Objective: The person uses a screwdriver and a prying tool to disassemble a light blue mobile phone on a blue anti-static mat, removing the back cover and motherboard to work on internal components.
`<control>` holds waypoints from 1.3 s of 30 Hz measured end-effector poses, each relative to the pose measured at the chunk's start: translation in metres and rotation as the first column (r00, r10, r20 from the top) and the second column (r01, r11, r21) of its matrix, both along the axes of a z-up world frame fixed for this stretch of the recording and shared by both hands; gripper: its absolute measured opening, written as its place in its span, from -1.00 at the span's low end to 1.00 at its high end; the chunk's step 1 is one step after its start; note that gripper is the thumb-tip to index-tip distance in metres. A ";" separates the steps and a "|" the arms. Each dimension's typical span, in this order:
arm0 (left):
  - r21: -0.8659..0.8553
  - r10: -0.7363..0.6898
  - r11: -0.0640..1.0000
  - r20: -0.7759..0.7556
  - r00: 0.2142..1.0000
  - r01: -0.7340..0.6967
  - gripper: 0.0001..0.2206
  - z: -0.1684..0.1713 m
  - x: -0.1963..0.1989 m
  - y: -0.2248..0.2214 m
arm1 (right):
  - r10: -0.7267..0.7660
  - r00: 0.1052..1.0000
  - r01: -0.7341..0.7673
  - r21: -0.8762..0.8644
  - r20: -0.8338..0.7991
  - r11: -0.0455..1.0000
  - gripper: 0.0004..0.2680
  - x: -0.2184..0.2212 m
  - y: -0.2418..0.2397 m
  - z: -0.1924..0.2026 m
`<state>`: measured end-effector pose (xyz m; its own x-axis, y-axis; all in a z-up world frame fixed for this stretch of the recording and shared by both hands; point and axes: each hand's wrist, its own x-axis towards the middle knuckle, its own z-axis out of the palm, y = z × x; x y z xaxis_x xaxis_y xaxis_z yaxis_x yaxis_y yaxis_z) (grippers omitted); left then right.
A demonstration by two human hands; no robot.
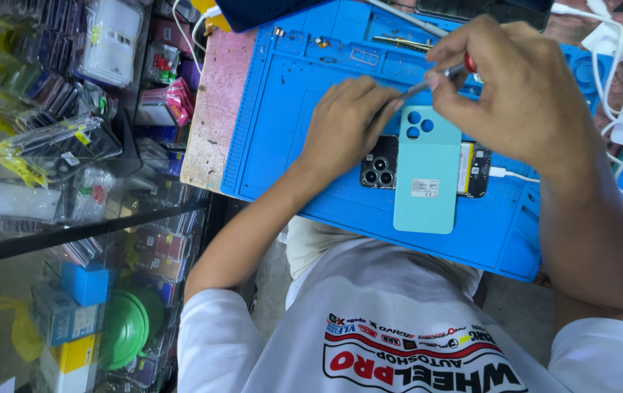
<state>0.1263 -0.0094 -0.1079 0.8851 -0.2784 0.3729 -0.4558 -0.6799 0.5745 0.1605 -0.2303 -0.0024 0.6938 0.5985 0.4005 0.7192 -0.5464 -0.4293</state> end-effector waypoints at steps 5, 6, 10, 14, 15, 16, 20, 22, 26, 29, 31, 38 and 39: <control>0.104 -0.093 0.992 0.240 0.966 0.069 -0.79 -0.008 0.055 -0.016 | -0.055 0.984 0.066 -0.057 0.171 0.996 -0.91 0.004 -0.017 0.005; 0.109 -0.103 0.991 0.258 0.961 0.077 -0.75 -0.007 0.058 -0.017 | -0.058 0.984 0.070 -0.069 0.169 0.995 -0.91 0.004 -0.017 0.007; -0.112 -0.046 0.992 0.111 0.993 0.059 -0.75 0.005 0.035 0.001 | -0.015 0.994 0.022 -0.062 0.112 0.998 -0.91 -0.001 -0.011 0.017; -0.299 -0.058 0.954 -0.144 0.988 0.013 -0.70 0.021 -0.016 0.030 | 0.041 0.999 -0.043 -0.093 -0.016 0.995 -0.89 -0.009 0.013 0.008; -0.327 -0.075 0.945 -0.183 0.980 0.012 -0.67 0.023 -0.029 0.034 | 0.056 0.997 -0.062 -0.114 -0.060 0.991 -0.88 -0.011 0.019 0.004; -0.349 -0.093 0.937 -0.222 0.971 0.010 -0.67 0.024 -0.040 0.036 | 0.091 0.994 -0.098 -0.119 -0.061 0.988 -0.89 -0.014 0.025 0.000; -0.413 -0.148 0.910 -0.280 0.949 0.020 -0.66 0.017 -0.069 0.035 | 0.169 0.984 -0.175 -0.123 -0.058 0.977 -0.90 -0.025 0.039 -0.014; -0.424 -0.151 0.905 -0.269 0.951 0.024 -0.66 0.011 -0.076 0.032 | 0.176 0.982 -0.183 -0.117 -0.067 0.976 -0.90 -0.029 0.039 -0.016; -0.425 -0.142 0.905 -0.262 0.954 0.018 -0.66 0.005 -0.080 0.032 | 0.180 0.978 -0.192 -0.120 -0.106 0.974 -0.89 -0.034 0.041 -0.015; -0.416 -0.140 0.909 -0.274 0.952 0.014 -0.67 0.003 -0.081 0.032 | 0.180 0.978 -0.193 -0.129 -0.102 0.973 -0.88 -0.036 0.043 -0.015; -0.410 -0.134 0.912 -0.280 0.951 0.008 -0.66 0.002 -0.082 0.033 | 0.185 0.979 -0.196 -0.129 -0.091 0.972 -0.88 -0.036 0.045 -0.015; -0.421 -0.129 0.907 -0.277 0.952 0.001 -0.68 0.002 -0.082 0.033 | 0.194 0.975 -0.205 -0.102 -0.110 0.973 -0.89 -0.037 0.047 -0.016; -0.424 -0.127 0.906 -0.275 0.953 -0.002 -0.70 0.002 -0.082 0.033 | 0.193 0.975 -0.204 -0.097 -0.114 0.974 -0.88 -0.037 0.047 -0.016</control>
<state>0.0445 0.0237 -0.1055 0.9571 -0.2136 0.1959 -0.2588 -0.3254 0.9095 0.1233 -0.1831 -0.0188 0.5911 0.7639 0.2589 0.7728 -0.4444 -0.4531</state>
